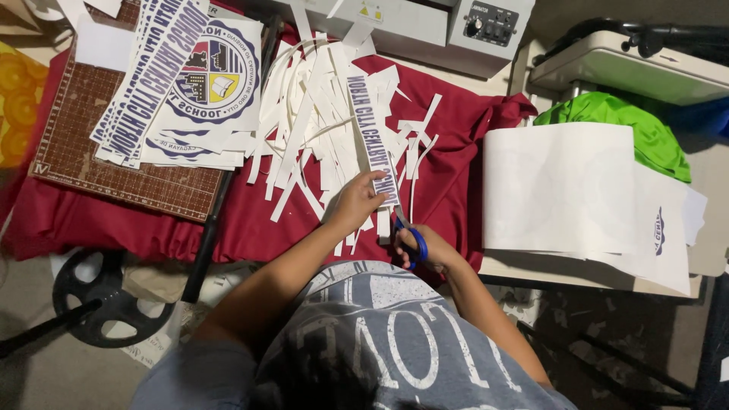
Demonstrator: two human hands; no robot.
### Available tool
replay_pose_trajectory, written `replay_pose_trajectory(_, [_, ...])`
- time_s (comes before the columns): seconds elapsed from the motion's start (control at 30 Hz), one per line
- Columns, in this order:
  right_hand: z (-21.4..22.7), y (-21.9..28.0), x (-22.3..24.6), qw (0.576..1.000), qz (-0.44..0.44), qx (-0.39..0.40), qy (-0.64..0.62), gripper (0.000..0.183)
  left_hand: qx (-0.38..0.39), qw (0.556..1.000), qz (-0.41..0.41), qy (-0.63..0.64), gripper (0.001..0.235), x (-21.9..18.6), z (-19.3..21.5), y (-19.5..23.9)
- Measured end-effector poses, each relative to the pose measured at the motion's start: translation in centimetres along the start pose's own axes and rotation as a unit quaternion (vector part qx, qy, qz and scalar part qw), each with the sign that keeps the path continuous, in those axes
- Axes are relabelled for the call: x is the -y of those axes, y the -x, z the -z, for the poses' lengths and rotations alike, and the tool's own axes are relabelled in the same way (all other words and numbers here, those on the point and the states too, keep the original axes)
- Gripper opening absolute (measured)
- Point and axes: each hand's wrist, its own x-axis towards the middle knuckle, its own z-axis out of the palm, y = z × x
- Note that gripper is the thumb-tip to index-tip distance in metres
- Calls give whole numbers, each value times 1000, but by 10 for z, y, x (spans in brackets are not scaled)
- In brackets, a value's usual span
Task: The person uses scissors to cut out printed text and circular logos from white sheets. They handle the sheets and cutouts with both hands, separating the designs from the backing material and placing the finished pieces on a red cloth surface.
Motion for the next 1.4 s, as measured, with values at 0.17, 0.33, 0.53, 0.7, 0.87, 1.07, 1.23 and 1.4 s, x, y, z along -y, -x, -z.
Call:
replay_pose_trajectory(0.17, [-10, 6, 18, 999, 22, 23, -13, 56, 23, 999, 9, 38, 47, 27, -6, 7])
replay_pose_trajectory(0.33, [-10, 0, 18, 999, 32, 16, -5, 57, 44, 995, 51, 67, 47, 18, -6, 15])
replay_pose_trajectory(0.53, [-13, -9, 12, 999, 32, 4, 13, 53, 42, 998, 53, 13, 48, 18, -1, 18])
replay_pose_trajectory(0.7, [-20, -9, 11, 1000, 23, -11, 9, 53, 35, 997, 59, 17, 47, 20, -3, 18])
replay_pose_trajectory(0.87, [-19, -12, 22, 999, 28, -8, -15, 60, 69, 990, 44, 113, 47, 47, -14, 22])
replay_pose_trajectory(1.07, [-19, -16, 26, 999, 26, -21, -13, 63, 77, 989, 25, 127, 46, 53, -16, 22])
replay_pose_trajectory(1.23, [-17, -20, 19, 999, 27, -37, 2, 60, 74, 990, 45, 111, 46, 53, -15, 22])
replay_pose_trajectory(1.4, [-20, -16, 25, 999, 27, -28, -16, 61, 76, 989, 44, 117, 46, 50, -17, 26])
